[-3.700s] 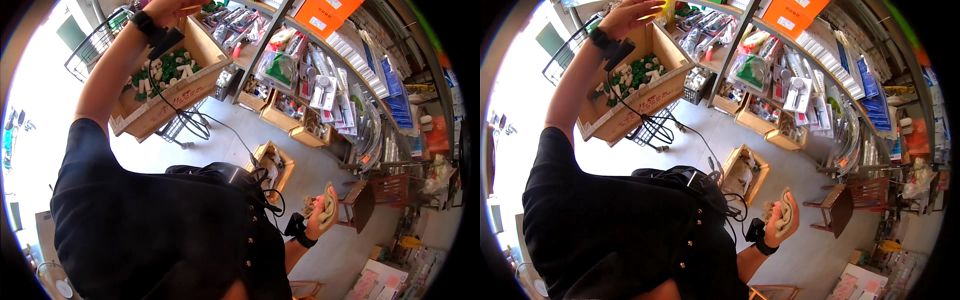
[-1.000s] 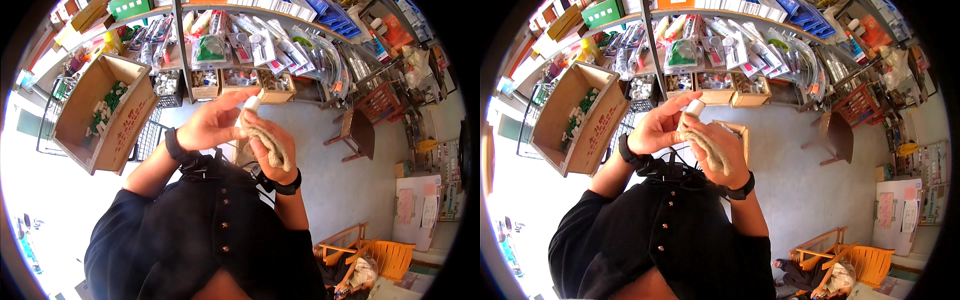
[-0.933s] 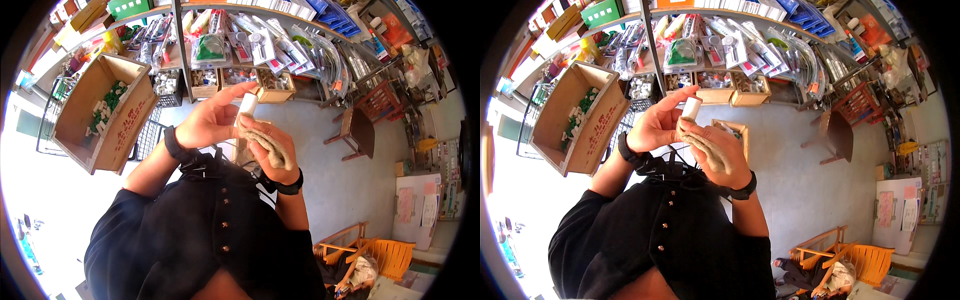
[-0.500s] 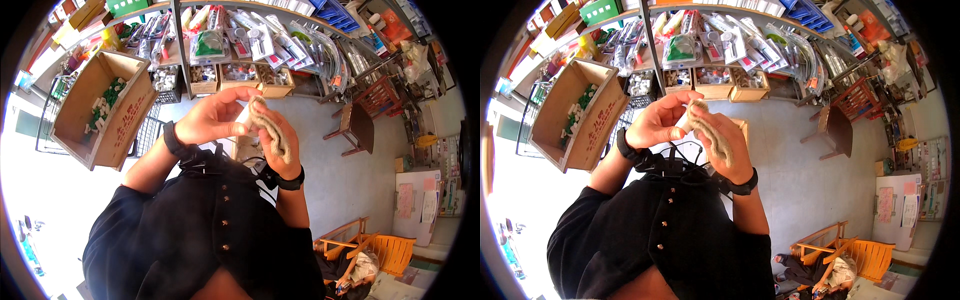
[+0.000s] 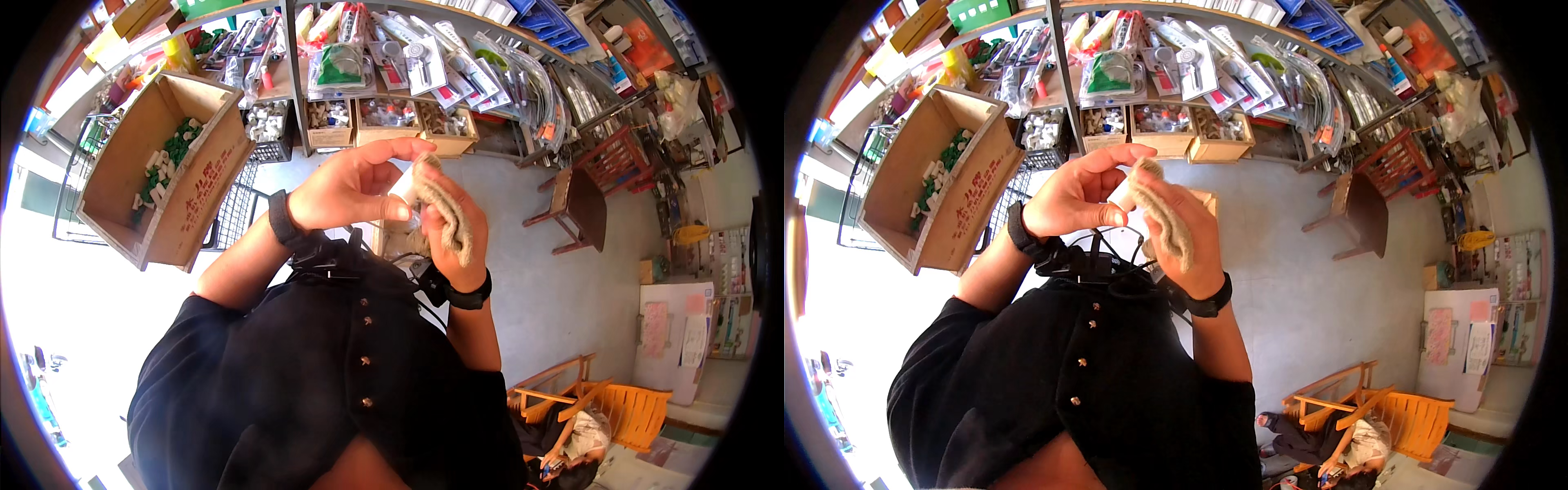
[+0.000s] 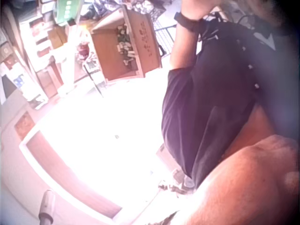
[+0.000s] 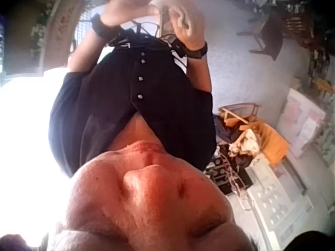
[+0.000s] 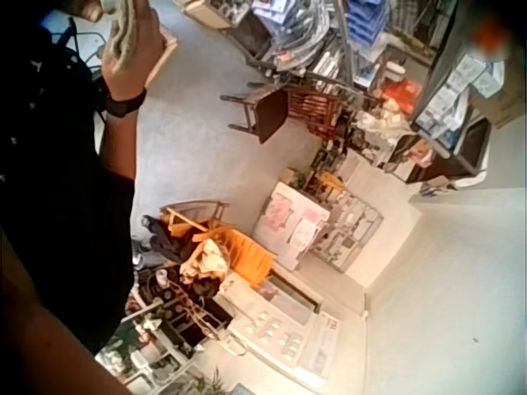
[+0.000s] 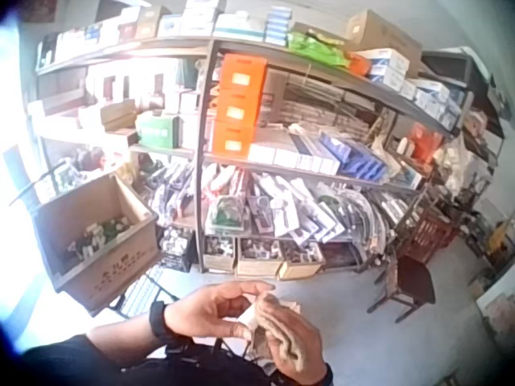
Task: The person cleans small green and white plastic caps and cylinders using a cloth and then places them into a wooden crate.
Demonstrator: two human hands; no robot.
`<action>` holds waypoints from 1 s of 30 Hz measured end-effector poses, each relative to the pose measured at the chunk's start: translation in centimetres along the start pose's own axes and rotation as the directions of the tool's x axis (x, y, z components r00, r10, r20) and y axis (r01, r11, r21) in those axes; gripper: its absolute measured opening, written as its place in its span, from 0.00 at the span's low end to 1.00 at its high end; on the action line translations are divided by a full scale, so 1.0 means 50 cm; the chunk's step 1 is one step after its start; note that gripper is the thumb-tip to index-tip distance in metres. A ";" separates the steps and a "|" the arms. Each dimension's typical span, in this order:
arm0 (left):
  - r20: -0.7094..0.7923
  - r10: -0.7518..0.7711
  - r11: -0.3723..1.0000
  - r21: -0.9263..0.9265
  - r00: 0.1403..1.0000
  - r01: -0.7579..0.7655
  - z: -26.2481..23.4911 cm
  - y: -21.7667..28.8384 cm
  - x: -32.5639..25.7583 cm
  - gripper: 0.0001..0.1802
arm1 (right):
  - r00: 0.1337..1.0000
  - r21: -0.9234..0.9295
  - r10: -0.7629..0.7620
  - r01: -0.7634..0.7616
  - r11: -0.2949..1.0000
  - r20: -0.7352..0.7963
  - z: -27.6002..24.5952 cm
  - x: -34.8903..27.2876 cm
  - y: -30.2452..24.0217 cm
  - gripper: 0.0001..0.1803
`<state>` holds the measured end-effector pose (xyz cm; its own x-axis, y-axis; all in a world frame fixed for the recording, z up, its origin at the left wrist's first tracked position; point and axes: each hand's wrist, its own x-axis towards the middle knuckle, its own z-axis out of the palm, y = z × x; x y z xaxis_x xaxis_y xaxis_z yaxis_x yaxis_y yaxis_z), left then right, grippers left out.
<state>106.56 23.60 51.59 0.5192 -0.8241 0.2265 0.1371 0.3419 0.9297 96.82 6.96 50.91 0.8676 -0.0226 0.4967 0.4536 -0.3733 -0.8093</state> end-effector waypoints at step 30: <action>0.049 -0.014 0.993 0.121 0.999 0.008 -0.026 -0.003 0.009 0.42 | 0.990 -0.042 -0.042 0.048 0.998 0.131 -0.007 0.020 -0.013 0.19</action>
<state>107.88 23.75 51.15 0.4751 -0.8501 0.2272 0.0386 0.2781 0.9598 97.31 6.85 52.04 0.8669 0.1148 0.4852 0.4859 -0.4127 -0.7705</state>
